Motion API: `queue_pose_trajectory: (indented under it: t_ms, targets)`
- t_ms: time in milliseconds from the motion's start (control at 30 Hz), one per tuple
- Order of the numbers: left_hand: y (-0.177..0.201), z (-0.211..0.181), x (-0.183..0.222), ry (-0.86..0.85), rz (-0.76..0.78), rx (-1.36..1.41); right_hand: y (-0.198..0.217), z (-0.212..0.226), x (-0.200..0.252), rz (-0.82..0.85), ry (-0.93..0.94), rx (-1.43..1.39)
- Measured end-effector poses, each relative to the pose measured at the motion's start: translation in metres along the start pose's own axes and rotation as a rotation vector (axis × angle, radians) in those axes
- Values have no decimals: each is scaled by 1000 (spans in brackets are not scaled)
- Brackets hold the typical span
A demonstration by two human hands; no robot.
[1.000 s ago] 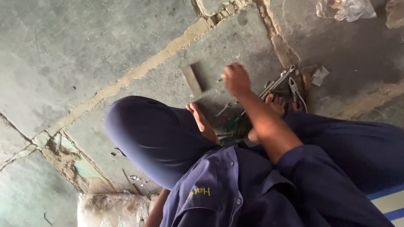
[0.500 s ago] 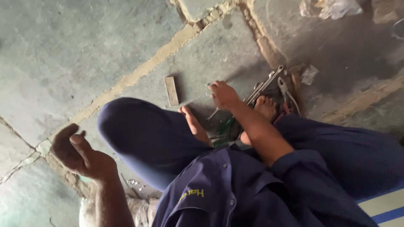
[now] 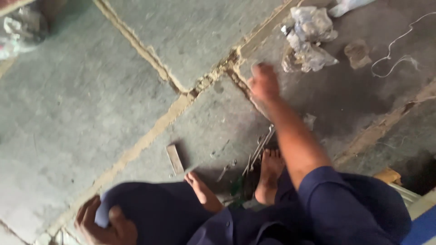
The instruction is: The person unpackages various bicycle hub components from plastic bags by hand and then begins threading metal spokes into a hub flange one by one.
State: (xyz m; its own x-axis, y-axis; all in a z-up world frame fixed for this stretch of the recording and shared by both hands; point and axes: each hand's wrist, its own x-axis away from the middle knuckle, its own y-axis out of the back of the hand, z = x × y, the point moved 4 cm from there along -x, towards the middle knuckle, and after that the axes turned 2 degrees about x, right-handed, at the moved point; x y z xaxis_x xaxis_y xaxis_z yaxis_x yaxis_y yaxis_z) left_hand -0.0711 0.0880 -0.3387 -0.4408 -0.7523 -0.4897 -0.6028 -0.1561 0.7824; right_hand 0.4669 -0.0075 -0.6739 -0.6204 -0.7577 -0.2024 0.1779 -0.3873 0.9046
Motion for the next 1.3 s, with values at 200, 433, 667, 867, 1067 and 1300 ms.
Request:
queue_pose_trajectory:
  t_ms: [200,433,667,867,1067,1300]
  targets:
    - [-3,161,64,172,224,-21,53,-162,-35,-32,-337,124]
    - [-24,174,58,84,277,12,12,-143,-24,21,-386,275]
    - [-29,37,-12,44,53,119,29,-24,-6,-67,-185,310]
    - [-4,-4,-22,124,42,64,27,45,32,170,74,420]
    - [8,-11,-17,151,-106,157,40,74,71,-234,-2,-144]
    - [18,-39,-29,65,-77,242,82,56,57,-273,-768,-1491]
